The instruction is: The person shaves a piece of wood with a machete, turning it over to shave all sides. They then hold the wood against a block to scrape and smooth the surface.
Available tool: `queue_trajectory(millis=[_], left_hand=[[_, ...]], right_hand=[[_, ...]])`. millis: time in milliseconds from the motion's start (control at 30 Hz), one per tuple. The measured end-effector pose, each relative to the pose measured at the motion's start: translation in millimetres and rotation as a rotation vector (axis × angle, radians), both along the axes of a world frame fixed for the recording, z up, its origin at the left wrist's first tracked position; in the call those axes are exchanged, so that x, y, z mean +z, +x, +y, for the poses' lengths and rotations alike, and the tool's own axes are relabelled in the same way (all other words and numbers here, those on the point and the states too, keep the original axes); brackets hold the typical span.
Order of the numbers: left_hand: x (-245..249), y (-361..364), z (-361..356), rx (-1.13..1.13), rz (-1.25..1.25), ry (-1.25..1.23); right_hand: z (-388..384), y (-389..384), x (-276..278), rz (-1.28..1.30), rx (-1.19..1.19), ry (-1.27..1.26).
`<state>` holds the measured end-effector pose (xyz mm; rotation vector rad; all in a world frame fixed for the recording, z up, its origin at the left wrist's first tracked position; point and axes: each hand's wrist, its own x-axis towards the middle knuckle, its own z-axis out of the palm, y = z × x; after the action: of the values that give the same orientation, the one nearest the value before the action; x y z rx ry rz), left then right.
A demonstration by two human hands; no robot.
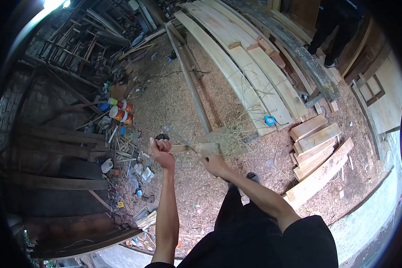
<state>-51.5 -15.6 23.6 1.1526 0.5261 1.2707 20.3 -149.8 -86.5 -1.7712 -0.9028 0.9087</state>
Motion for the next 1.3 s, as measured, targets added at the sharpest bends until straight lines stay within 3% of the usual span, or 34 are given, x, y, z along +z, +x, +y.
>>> queue_trajectory(millis=[100,133,200,233,333,400,467,533,567,667,800,867,933,1067,1133,1200,1300], left_hand=[[1.0,-0.7,-1.6,0.034,0.022,-0.007],[1.6,-1.9,-0.6,0.065,0.019,-0.022],[1.5,-8.6,4.2,0.097,0.006,-0.044],[-0.6,-11.2,6.0,0.128,-0.009,-0.077],[-3.0,-12.6,8.1,0.118,0.002,-0.086],[-3.1,-6.6,8.8,0.094,-0.004,-0.073],[-2.4,-10.4,5.0,0.076,0.004,-0.067],[-1.8,-8.2,9.6,0.134,0.042,-0.075],[-4.2,-10.4,12.3,0.145,-0.002,-0.119],[-3.1,-10.6,8.6,0.114,0.023,-0.086],[1.9,-3.7,7.4,0.117,0.026,-0.089],[0.6,-4.6,14.8,0.196,0.044,-0.111],[-2.6,-9.0,23.2,0.191,0.021,-0.109],[-7.5,-9.2,28.2,0.217,0.033,-0.115],[-7.2,-15.8,29.6,0.229,0.05,-0.13],[-6.1,-14.3,34.3,0.222,0.044,-0.125],[-7.2,-18.7,33.8,0.238,0.024,-0.128]], right_hand=[[-6.8,-11.3,-46.3,-0.03,-0.076,0.062],[-10.6,-5.2,-39.4,-0.023,-0.073,0.064],[-10.7,14.9,-25.7,0.277,0.091,-0.316],[-7.5,13.1,-23.2,0.278,0.089,-0.316],[2.7,-4.9,-11.7,0.217,0.034,-0.15],[0.0,-18.9,-10.6,-0.006,0.019,0.04],[-7.7,-13.0,-27.5,0.03,-0.002,0.075],[-1.0,4.2,-56.8,0.241,0.04,-0.277],[2.2,4.9,-62.1,0.14,0.034,-0.231],[0.0,9.1,-17.0,0.184,0.07,-0.235],[-16.3,0.9,-29.3,0.037,0.053,-0.088],[-11.9,8.9,-65.4,0.105,-0.008,-0.345],[-4.4,6.5,-55.0,0.075,0.01,-0.378],[-4.1,-14.5,-45.2,0.007,-0.022,-0.113],[-11.2,-19.2,-65.4,-0.018,-0.036,-0.017],[-5.0,11.3,-94.6,0.176,-0.021,-0.377],[3.5,19.1,-81.1,0.201,0.017,-0.451]])
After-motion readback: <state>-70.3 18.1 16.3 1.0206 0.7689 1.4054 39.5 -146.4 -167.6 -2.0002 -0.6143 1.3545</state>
